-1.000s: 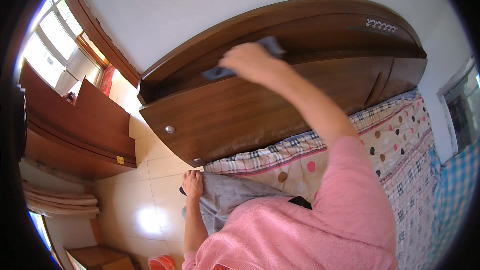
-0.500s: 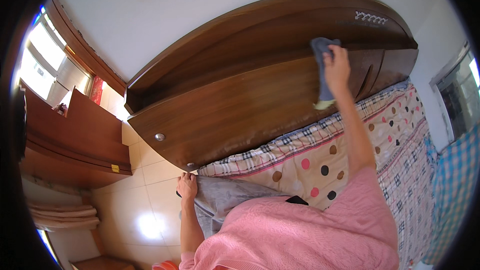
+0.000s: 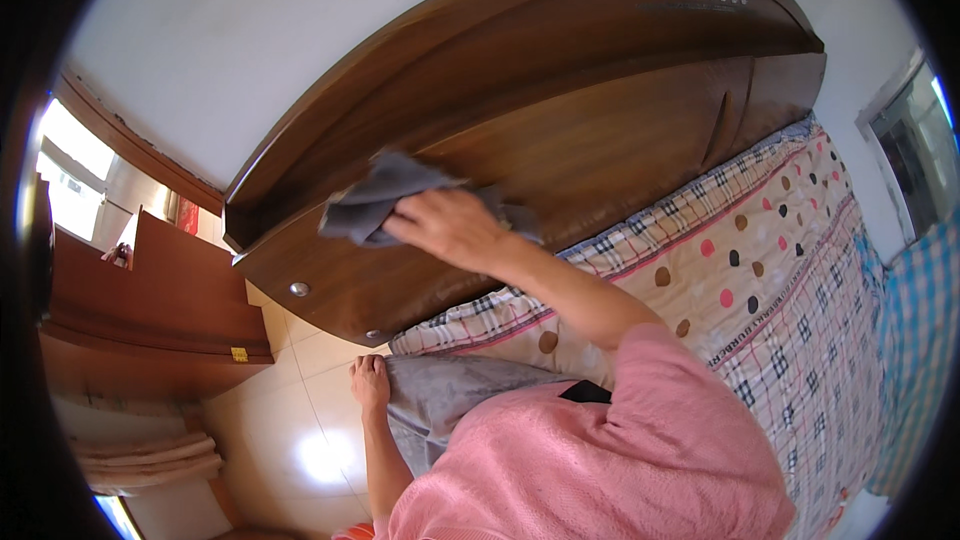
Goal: The person wipes the wooden headboard of a bed with a cloth, moving from one side to the other and then to the adjacent door frame. They use both a grey and a yellow cloth during the process.
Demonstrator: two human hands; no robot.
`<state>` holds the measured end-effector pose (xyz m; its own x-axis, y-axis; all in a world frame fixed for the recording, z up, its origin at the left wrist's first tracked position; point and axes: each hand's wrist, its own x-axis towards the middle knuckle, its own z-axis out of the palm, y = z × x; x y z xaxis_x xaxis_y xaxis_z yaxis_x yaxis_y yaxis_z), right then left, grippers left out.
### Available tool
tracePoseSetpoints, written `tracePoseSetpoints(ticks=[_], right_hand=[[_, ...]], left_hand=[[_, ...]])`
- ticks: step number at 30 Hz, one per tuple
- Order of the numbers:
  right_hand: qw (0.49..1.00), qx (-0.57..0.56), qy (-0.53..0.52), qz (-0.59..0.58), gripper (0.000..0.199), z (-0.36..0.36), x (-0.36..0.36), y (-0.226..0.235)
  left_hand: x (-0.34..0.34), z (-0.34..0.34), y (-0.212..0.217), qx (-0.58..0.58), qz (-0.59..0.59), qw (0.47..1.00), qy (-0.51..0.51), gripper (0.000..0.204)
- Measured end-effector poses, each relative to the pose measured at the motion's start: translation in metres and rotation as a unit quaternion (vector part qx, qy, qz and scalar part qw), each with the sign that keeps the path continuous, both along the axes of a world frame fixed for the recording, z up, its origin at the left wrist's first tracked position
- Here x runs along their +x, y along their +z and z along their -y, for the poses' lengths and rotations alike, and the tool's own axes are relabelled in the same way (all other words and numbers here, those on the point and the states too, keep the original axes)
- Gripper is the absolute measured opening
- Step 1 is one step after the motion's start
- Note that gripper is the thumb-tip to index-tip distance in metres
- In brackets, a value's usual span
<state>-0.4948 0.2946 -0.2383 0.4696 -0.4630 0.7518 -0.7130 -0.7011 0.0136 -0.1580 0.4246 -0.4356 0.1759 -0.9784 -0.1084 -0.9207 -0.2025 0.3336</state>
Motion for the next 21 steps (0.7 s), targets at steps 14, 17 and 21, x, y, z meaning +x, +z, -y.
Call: tracePoseSetpoints(ticks=[14, 17, 21], right_hand=[[0.738, -0.059, -0.475, 0.475, 0.038, 0.016, -0.26, -0.057], [0.824, -0.039, -0.389, 0.411, 0.033, 0.002, -0.175, -0.051], [0.905, -0.004, -0.261, 0.335, 0.035, -0.015, -0.101, -0.07]], left_hand=[[0.001, 0.016, 0.001, 0.053, -0.065, 0.996, 0.039, 0.027], [0.006, 0.012, 0.0, 0.051, -0.063, 0.996, 0.039, 0.028], [0.008, 0.012, 0.0, 0.049, -0.048, 0.998, 0.014, 0.028]])
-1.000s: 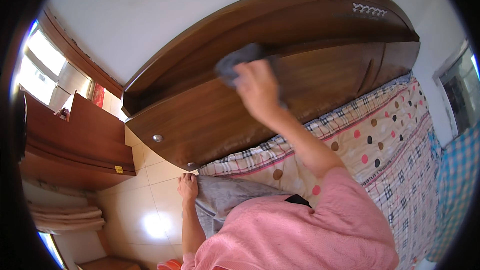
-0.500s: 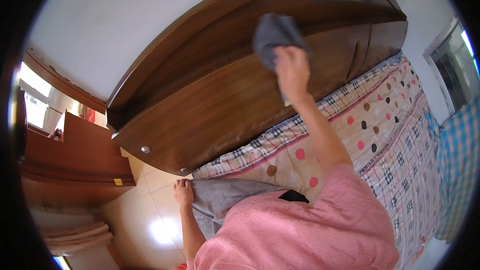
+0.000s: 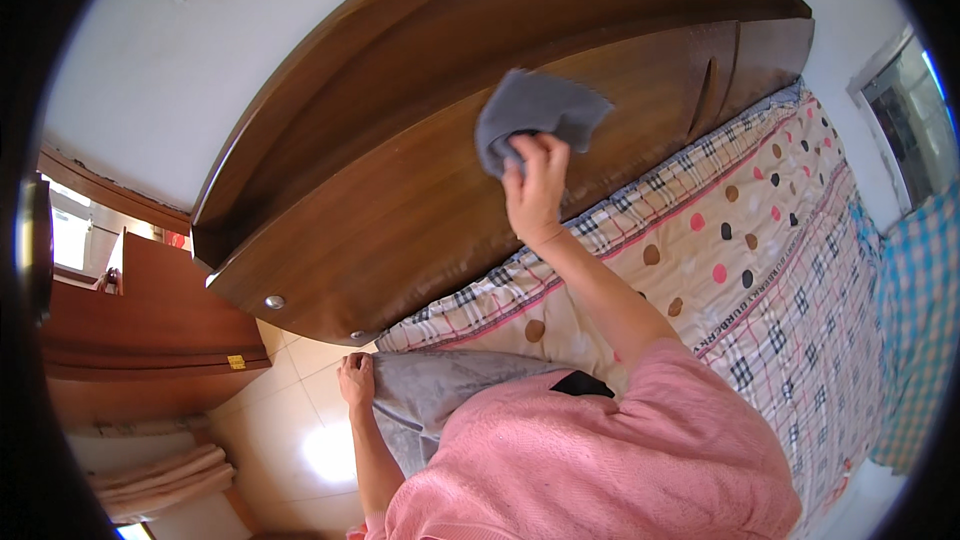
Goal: The person wipes the wooden headboard of a bed with a cloth, moving from one side to the other and then to the adjacent door frame. They use both a grey and a yellow cloth during the process.
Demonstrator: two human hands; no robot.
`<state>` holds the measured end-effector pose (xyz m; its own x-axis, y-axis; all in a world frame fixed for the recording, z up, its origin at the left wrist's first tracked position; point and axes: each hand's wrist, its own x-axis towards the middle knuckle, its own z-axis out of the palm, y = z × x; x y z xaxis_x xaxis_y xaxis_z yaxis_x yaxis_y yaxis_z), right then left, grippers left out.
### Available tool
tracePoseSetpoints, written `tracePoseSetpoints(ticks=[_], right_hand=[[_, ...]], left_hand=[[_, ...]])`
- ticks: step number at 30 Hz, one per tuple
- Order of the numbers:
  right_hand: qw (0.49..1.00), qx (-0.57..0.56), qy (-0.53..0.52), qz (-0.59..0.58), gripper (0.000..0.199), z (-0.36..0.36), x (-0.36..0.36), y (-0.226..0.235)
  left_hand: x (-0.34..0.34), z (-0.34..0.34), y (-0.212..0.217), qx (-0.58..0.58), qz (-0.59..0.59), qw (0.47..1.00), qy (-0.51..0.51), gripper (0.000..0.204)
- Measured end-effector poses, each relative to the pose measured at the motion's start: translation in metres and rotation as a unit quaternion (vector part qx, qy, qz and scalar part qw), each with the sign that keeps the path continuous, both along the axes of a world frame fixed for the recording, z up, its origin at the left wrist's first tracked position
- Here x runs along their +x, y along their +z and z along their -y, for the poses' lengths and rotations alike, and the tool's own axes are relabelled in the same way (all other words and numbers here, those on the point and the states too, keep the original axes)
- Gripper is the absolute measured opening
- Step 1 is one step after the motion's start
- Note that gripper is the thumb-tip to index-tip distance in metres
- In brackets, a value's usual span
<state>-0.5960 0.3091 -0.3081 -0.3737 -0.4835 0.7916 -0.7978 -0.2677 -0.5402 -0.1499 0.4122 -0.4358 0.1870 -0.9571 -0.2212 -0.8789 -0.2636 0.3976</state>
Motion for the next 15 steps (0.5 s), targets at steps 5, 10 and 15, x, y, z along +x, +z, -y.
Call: tracePoseSetpoints(ticks=[5, 10, 15], right_hand=[[0.997, 0.041, 0.018, -0.059, 0.037, -0.006, -0.044, -0.004], [0.976, -0.009, -0.209, 0.066, 0.04, 0.014, -0.141, -0.034], [0.899, -0.019, -0.215, 0.381, 0.044, 0.002, -0.181, -0.116]], left_hand=[[-0.005, -0.005, 0.008, -0.016, 0.015, 1.0, 0.002, 0.026], [-0.008, -0.006, 0.01, -0.013, 0.016, 1.0, 0.015, 0.026], [-0.009, -0.003, 0.005, -0.011, 0.028, 1.0, 0.002, 0.029]])
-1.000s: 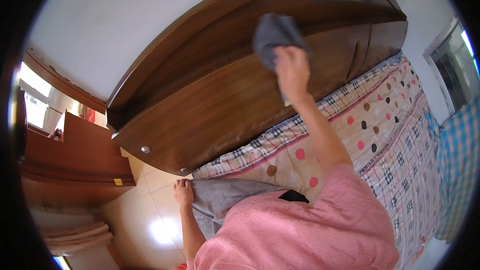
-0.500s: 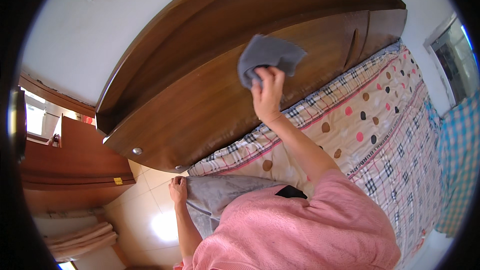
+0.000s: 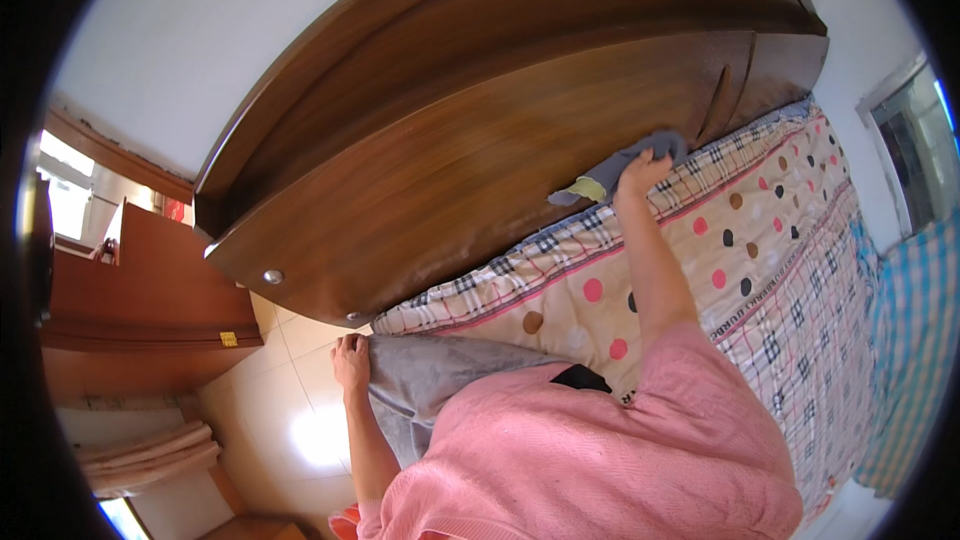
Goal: The person wipes the wooden headboard of a bed with a cloth, moving from one side to the other and then to the adjacent door frame. They use both a grey and a yellow cloth during the process.
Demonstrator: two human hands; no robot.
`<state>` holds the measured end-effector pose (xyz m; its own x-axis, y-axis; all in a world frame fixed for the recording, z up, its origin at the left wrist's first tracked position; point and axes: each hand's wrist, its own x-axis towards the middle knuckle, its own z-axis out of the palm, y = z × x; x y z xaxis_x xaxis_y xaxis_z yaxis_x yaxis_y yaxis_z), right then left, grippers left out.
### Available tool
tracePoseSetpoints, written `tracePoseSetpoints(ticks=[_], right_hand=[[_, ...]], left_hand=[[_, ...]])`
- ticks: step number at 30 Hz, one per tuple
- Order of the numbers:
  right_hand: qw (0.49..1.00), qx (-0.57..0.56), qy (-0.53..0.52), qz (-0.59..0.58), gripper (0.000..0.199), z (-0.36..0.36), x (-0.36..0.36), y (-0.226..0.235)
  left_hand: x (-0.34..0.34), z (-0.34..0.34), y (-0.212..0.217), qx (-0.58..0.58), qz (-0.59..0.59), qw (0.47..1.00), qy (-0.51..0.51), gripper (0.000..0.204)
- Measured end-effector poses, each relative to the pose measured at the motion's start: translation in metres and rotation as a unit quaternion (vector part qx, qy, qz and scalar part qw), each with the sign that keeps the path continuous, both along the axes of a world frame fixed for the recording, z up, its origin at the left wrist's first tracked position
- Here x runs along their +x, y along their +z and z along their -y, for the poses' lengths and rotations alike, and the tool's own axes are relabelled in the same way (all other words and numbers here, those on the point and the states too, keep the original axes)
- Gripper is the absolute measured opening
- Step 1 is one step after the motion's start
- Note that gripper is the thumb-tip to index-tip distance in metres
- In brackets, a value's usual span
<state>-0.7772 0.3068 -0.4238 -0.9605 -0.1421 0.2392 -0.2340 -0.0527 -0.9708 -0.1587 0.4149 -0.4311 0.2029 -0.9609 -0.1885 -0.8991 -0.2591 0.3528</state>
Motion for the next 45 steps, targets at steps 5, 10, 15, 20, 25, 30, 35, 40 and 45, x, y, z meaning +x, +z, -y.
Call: tracePoseSetpoints(ticks=[5, 10, 15, 20, 25, 30, 35, 40, 45], right_hand=[[0.991, -0.037, 0.071, 0.108, 0.045, -0.01, 0.107, 0.008], [0.948, 0.0, 0.223, -0.228, 0.04, -0.009, 0.211, 0.096], [0.818, -0.005, 0.327, -0.474, 0.042, 0.008, 0.294, 0.152], [0.523, 0.014, 0.531, -0.666, 0.034, -0.013, 0.341, 0.114], [0.404, 0.137, 0.575, -0.698, 0.027, -0.036, 0.291, 0.059], [0.553, 0.083, 0.494, -0.666, 0.032, -0.019, 0.288, 0.121], [0.638, -0.056, 0.436, -0.632, 0.03, 0.026, 0.384, 0.189], [0.451, -0.097, 0.536, -0.707, 0.032, 0.022, 0.472, 0.162], [0.258, -0.02, 0.588, -0.767, 0.022, 0.003, 0.437, 0.07]], left_hand=[[0.001, -0.009, 0.003, -0.012, -0.008, 1.0, 0.014, 0.029], [0.0, -0.013, 0.004, -0.015, -0.019, 1.0, 0.019, 0.029], [-0.004, -0.012, 0.007, -0.025, -0.015, 0.999, 0.028, 0.029], [-0.002, -0.018, 0.007, -0.042, -0.014, 0.998, 0.037, 0.028], [-0.004, -0.021, 0.008, -0.064, -0.028, 0.997, 0.027, 0.028], [-0.004, -0.021, 0.004, -0.071, -0.037, 0.996, 0.048, 0.028], [-0.001, -0.023, -0.001, -0.096, -0.045, 0.993, 0.049, 0.027], [-0.002, -0.025, 0.001, -0.088, -0.041, 0.994, 0.058, 0.027], [-0.003, -0.023, 0.009, -0.072, -0.027, 0.996, 0.048, 0.031]])
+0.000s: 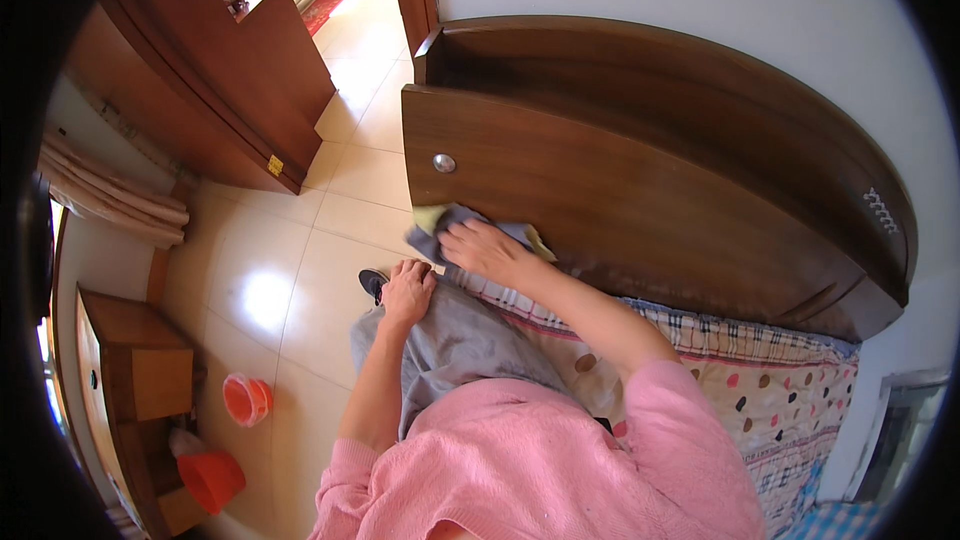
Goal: The person wipes the wooden headboard of a bed with a cloth, moving from one side to the other and then to the adjacent door frame. They use both a grey and a yellow cloth during the process.
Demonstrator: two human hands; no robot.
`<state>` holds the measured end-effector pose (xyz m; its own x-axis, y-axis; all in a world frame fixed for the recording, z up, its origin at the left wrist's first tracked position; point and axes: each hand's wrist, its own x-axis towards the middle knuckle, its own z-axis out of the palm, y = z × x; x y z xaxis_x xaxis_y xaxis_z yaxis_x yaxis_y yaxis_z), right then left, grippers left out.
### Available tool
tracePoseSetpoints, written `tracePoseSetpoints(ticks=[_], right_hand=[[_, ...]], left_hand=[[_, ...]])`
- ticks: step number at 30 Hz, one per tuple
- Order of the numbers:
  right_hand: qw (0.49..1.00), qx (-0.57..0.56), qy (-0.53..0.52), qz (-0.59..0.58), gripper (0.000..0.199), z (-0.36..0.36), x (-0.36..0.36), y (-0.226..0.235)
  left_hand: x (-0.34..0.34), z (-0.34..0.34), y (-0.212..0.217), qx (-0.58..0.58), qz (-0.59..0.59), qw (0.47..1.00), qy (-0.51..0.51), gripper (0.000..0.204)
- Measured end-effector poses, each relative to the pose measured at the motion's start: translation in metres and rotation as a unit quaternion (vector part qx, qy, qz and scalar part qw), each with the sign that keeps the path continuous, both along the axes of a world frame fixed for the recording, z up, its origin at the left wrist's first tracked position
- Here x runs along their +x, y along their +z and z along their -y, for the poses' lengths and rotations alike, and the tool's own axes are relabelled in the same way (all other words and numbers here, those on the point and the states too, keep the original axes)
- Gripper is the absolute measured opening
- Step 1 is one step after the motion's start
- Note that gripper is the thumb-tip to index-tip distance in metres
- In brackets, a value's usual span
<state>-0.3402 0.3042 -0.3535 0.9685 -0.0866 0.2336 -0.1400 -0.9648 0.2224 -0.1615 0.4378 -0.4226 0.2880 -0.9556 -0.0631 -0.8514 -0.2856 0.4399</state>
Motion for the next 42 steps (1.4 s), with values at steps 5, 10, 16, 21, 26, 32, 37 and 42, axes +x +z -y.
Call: tracePoseSetpoints(ticks=[5, 10, 16, 21, 26, 32, 37, 42], right_hand=[[0.992, 0.047, -0.116, -0.016, 0.028, -0.024, -0.113, 0.002], [0.901, 0.011, -0.408, 0.146, 0.036, -0.024, -0.235, 0.044], [0.749, -0.078, -0.458, 0.472, 0.036, 0.011, -0.235, 0.097], [0.84, -0.079, -0.344, 0.412, 0.043, 0.026, -0.132, 0.115], [0.95, -0.022, -0.199, 0.239, 0.042, 0.011, -0.081, 0.089], [0.924, -0.108, -0.286, 0.23, 0.048, 0.003, -0.171, 0.067], [0.714, -0.144, -0.539, 0.424, 0.049, 0.017, -0.309, 0.066], [0.448, -0.138, -0.659, 0.588, 0.058, 0.04, -0.437, 0.026]], left_hand=[[0.005, -0.005, -0.01, -0.027, -0.02, 0.999, 0.004, 0.026], [0.006, -0.005, -0.013, -0.032, -0.032, 0.999, 0.003, 0.027], [0.006, -0.004, -0.01, -0.015, -0.043, 0.999, -0.005, 0.029], [0.006, -0.004, -0.006, 0.002, -0.036, 0.999, -0.005, 0.03], [0.006, -0.003, -0.008, 0.011, -0.021, 1.0, -0.005, 0.03], [0.004, -0.003, -0.006, 0.011, -0.024, 1.0, -0.008, 0.027], [0.006, -0.005, -0.01, 0.018, -0.007, 1.0, -0.007, 0.028], [0.003, 0.0, -0.008, 0.026, -0.011, 0.999, -0.017, 0.03]])
